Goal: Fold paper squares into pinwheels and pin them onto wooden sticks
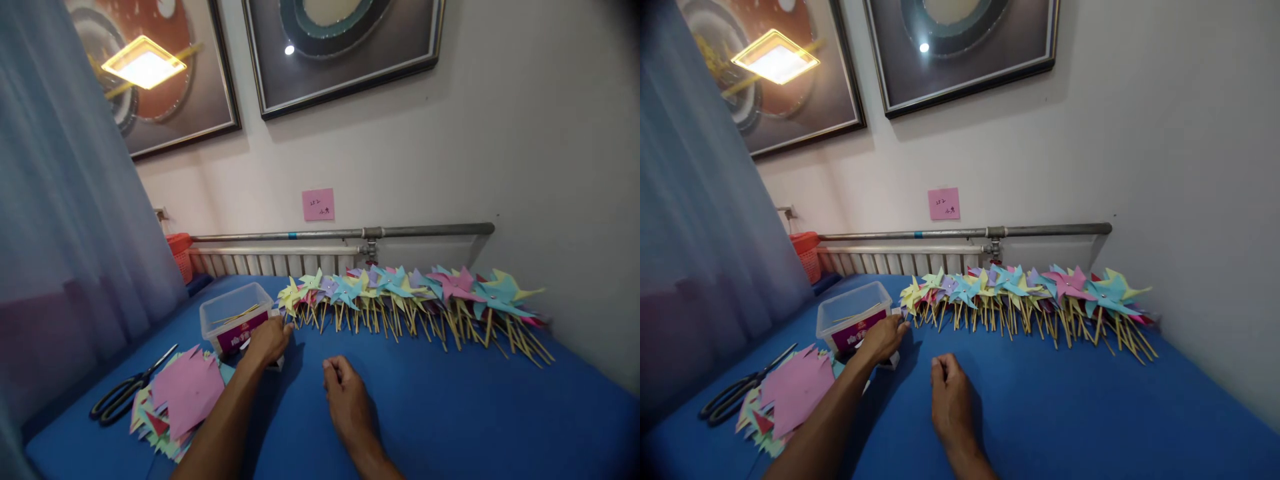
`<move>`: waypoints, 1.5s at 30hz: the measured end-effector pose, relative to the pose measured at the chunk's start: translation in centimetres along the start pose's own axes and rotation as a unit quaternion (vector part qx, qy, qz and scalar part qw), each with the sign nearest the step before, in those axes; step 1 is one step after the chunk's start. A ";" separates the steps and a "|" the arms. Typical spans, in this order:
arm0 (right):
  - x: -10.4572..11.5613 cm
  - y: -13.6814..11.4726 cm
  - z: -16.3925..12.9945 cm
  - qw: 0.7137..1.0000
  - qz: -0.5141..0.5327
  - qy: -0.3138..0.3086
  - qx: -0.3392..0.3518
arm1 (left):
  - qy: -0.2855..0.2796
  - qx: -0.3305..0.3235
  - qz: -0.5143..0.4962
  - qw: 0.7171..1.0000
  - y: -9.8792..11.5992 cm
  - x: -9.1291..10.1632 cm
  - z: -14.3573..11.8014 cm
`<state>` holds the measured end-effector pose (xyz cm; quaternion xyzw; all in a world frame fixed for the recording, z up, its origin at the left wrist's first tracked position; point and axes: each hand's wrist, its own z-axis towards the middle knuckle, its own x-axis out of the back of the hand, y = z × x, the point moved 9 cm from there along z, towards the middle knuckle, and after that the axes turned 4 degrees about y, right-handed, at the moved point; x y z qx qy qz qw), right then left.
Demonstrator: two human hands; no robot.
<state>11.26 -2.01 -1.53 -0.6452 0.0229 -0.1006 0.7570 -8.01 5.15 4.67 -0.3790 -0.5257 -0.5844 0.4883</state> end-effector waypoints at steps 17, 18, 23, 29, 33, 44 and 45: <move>-0.2 -0.1 0.0 1.000 -0.001 -0.008 -0.003 | -0.107 -0.068 0.099 0.987 2.6 -2.1 2.8; -0.3 -0.1 0.0 1.000 0.001 -0.009 -0.005 | -0.112 -0.072 0.108 0.985 2.8 -2.4 3.0; -0.1 -0.4 0.0 1.000 -0.002 -0.003 -0.002 | -0.115 -0.078 0.139 0.981 2.9 -3.2 3.6; 0.0 -0.6 -0.1 1.000 -0.007 -0.009 -0.010 | -0.117 -0.068 0.142 0.981 1.5 -2.9 4.2; 0.0 -0.6 -0.2 1.000 -0.021 -0.012 -0.011 | -0.130 -0.086 0.126 0.980 2.1 -3.5 4.3; 0.0 -0.7 -0.1 0.999 -0.025 -0.011 -0.018 | -0.118 -0.045 0.114 0.985 -0.2 -3.7 5.2; 0.0 -0.7 -0.1 1.000 -0.025 -0.010 -0.015 | -0.116 -0.043 0.111 0.986 -0.4 -3.6 5.3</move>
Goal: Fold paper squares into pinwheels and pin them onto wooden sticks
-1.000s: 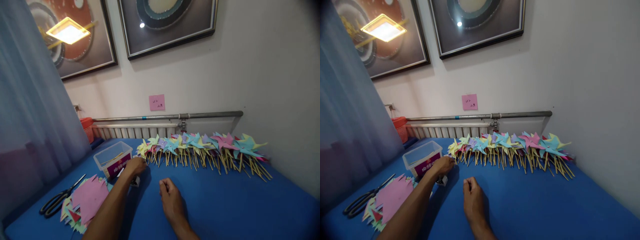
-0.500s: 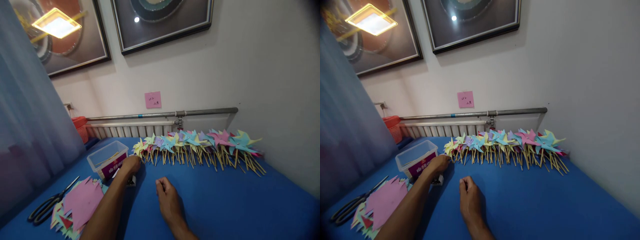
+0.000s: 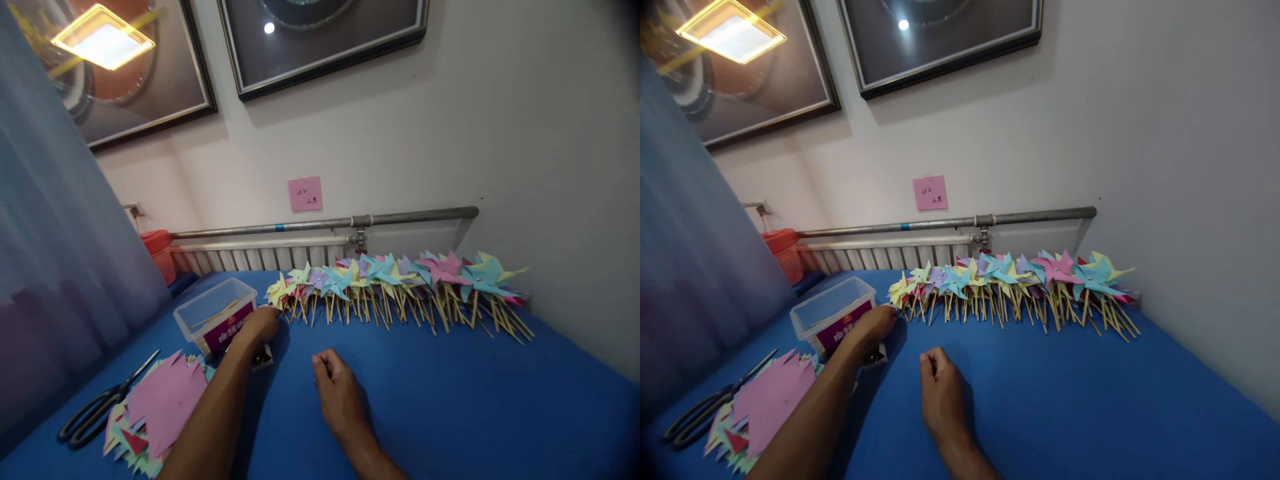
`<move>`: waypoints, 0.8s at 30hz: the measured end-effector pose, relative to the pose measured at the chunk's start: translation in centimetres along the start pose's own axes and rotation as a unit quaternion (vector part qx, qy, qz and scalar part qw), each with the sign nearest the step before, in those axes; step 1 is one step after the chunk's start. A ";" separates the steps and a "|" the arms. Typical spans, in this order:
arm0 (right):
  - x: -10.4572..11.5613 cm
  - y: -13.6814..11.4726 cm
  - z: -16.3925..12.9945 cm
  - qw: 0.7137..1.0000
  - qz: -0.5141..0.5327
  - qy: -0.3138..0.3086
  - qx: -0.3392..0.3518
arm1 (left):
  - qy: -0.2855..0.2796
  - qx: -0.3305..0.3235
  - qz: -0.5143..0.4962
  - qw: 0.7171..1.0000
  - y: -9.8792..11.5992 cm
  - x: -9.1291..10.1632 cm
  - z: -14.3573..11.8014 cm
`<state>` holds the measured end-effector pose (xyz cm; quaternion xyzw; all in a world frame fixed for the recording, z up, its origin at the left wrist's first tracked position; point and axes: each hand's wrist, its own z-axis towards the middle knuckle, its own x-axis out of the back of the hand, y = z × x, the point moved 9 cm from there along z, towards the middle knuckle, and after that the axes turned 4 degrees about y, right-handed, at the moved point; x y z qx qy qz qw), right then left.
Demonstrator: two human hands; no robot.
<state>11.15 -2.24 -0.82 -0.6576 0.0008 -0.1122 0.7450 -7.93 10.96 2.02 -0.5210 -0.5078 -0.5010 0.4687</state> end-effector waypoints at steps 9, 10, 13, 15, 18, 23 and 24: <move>0.3 -0.4 -0.3 1.000 0.006 0.002 0.002 | 0.053 0.003 -0.061 0.997 -0.7 2.8 -0.5; 0.3 -0.5 -0.3 1.000 0.003 0.003 0.002 | 0.065 0.007 -0.070 0.995 -0.9 3.3 -0.6; 0.3 -0.5 -0.3 1.000 0.000 0.004 0.000 | 0.090 0.018 -0.098 0.991 -1.4 4.1 -0.7; 0.3 -0.5 -0.3 1.000 0.003 0.003 0.000 | 0.098 0.022 -0.119 0.988 -1.6 4.3 -0.7; 0.3 -0.5 -0.4 1.000 0.005 0.001 0.000 | 0.111 0.028 -0.144 0.983 -1.7 4.6 -0.7; 0.2 -0.4 -0.3 1.000 0.002 -0.007 -0.004 | 0.117 0.027 -0.164 0.979 -1.4 4.7 -0.7; 0.1 -0.4 -0.3 1.000 -0.002 -0.009 -0.004 | 0.114 0.022 -0.165 0.979 -1.2 4.7 -0.7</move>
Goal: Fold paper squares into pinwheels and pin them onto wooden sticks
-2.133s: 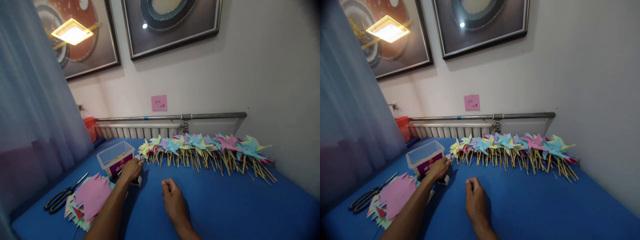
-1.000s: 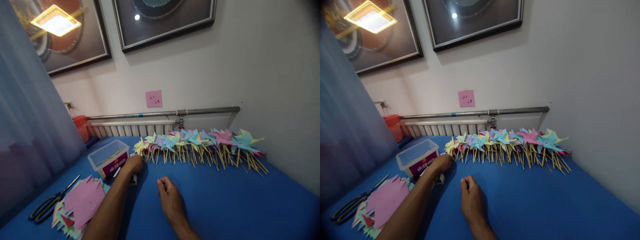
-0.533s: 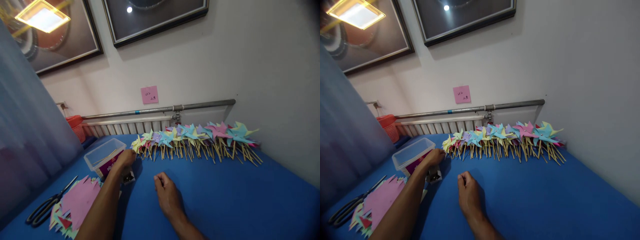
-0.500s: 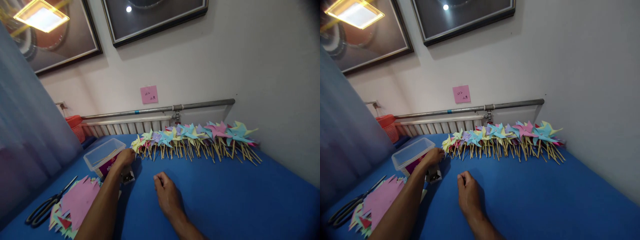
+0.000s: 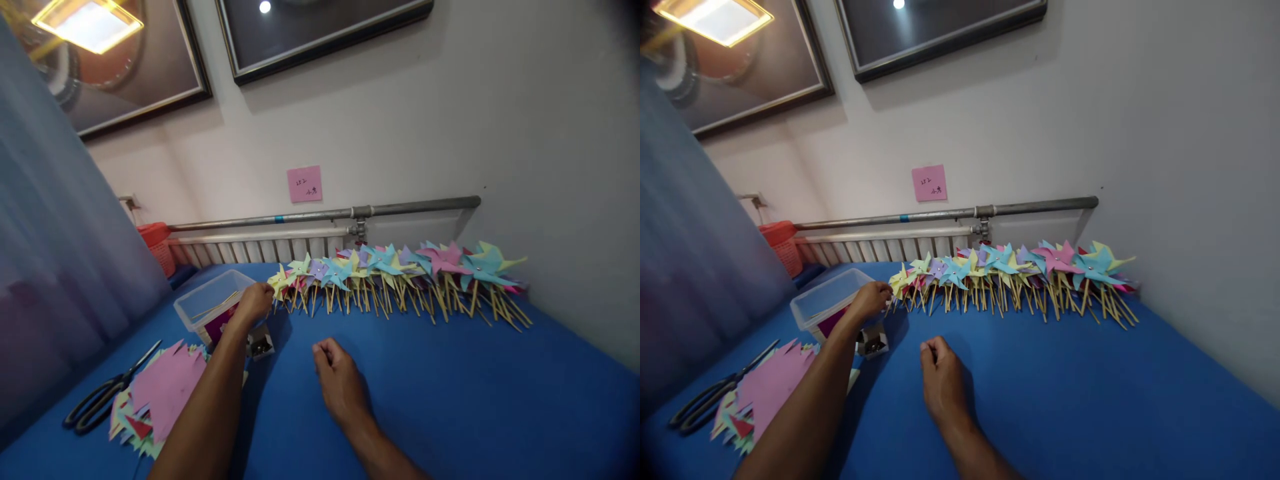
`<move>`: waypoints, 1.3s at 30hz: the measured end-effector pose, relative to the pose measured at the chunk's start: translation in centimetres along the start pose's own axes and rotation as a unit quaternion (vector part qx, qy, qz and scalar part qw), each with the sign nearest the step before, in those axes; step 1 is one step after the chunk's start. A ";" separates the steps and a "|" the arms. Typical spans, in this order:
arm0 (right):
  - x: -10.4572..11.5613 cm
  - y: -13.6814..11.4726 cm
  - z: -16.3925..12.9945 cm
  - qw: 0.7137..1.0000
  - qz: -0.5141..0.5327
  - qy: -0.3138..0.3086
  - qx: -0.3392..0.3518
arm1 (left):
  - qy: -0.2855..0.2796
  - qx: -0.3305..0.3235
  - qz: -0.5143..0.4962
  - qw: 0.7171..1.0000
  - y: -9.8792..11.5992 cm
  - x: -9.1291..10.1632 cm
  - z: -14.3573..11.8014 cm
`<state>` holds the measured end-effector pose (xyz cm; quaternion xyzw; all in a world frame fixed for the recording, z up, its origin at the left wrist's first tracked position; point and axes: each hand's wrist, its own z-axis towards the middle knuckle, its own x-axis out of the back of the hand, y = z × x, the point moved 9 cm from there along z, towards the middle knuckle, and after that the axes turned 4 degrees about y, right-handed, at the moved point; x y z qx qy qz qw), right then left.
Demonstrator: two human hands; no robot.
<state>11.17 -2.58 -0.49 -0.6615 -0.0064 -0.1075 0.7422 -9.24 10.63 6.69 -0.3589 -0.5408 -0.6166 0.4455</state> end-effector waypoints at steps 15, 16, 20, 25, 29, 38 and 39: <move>-0.6 1.4 0.5 1.000 -0.015 -0.019 -0.015 | -0.065 -0.028 0.034 0.997 0.5 -1.7 -0.3; -0.6 1.4 0.5 1.000 -0.013 -0.019 -0.014 | -0.069 -0.033 0.030 0.997 0.6 -1.8 -0.4; -0.7 1.4 0.5 1.000 -0.013 -0.021 -0.010 | -0.107 -0.066 0.022 0.992 2.0 -3.3 -1.2; -0.8 1.5 0.5 0.999 -0.031 -0.027 -0.011 | -0.119 -0.072 0.071 0.988 2.5 -4.4 -1.7; -0.8 1.5 0.4 0.999 -0.032 -0.025 -0.002 | -0.106 -0.058 0.099 0.988 2.0 -4.0 -1.4; -0.9 1.3 0.3 0.999 -0.027 -0.028 -0.004 | -0.135 -0.082 0.088 0.984 2.7 -5.3 -1.5; -0.9 1.2 0.3 0.999 -0.023 -0.031 -0.002 | -0.137 -0.085 0.086 0.983 2.8 -5.5 -1.5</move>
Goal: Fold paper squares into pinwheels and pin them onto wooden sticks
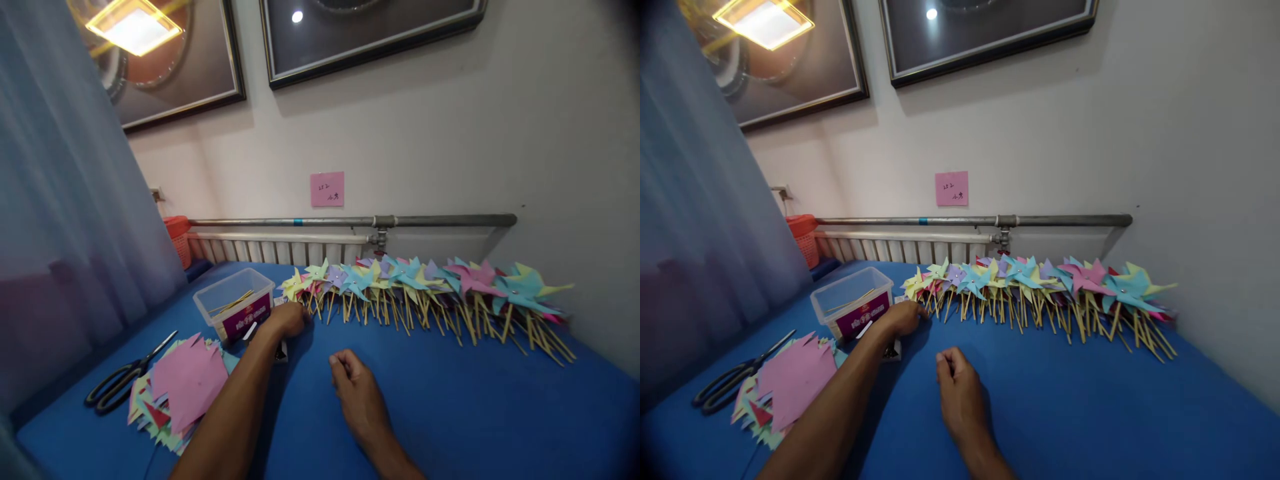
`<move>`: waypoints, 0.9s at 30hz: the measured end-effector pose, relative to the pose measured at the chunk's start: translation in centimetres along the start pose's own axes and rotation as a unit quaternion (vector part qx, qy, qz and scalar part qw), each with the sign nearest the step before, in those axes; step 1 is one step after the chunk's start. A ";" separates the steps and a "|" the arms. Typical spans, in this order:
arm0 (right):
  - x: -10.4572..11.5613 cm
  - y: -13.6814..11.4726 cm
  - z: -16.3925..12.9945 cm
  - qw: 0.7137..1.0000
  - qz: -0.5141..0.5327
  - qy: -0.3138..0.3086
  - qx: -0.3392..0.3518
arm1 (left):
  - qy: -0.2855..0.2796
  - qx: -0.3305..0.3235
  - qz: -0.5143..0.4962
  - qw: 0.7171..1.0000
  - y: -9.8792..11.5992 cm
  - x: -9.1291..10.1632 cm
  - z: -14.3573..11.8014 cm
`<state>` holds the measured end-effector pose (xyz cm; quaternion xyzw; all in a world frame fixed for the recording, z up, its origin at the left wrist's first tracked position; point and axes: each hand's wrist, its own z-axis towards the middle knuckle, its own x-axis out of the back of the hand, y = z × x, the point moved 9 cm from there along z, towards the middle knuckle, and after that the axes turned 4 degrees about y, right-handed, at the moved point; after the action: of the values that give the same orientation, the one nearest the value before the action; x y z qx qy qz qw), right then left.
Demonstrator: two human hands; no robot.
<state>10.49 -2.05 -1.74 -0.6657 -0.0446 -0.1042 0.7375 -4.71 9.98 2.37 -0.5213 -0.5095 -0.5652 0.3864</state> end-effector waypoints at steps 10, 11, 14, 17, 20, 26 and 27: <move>0.4 -1.0 -0.4 1.000 -0.024 0.004 0.007 | 0.066 0.044 -0.014 0.997 -2.1 3.2 -0.9; 0.4 -1.1 -0.4 1.000 -0.025 0.002 0.007 | 0.091 0.058 -0.011 0.994 -2.4 4.4 -1.2; 0.3 -1.3 -0.4 1.000 -0.022 0.001 0.010 | 0.192 0.089 -0.037 0.977 -3.1 7.8 -2.7; 0.5 -1.4 -0.4 1.000 -0.024 0.010 0.018 | 0.281 0.098 -0.153 0.942 -3.2 9.2 -4.5; 0.5 -1.5 -0.4 0.999 -0.021 0.013 0.026 | 0.296 0.117 -0.250 0.914 -3.3 7.4 -6.2; 0.4 -1.7 -0.7 0.998 -0.035 0.008 0.044 | 0.283 0.112 -0.200 0.931 -1.3 2.5 -8.8; 0.3 -1.7 -0.7 0.998 -0.038 0.007 0.046 | 0.267 0.092 -0.173 0.943 -0.4 1.8 -8.8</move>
<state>10.42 -2.98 -0.14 -0.6280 -0.0697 -0.1347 0.7633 -7.12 1.65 4.62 -0.2169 -0.5200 -0.6925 0.4506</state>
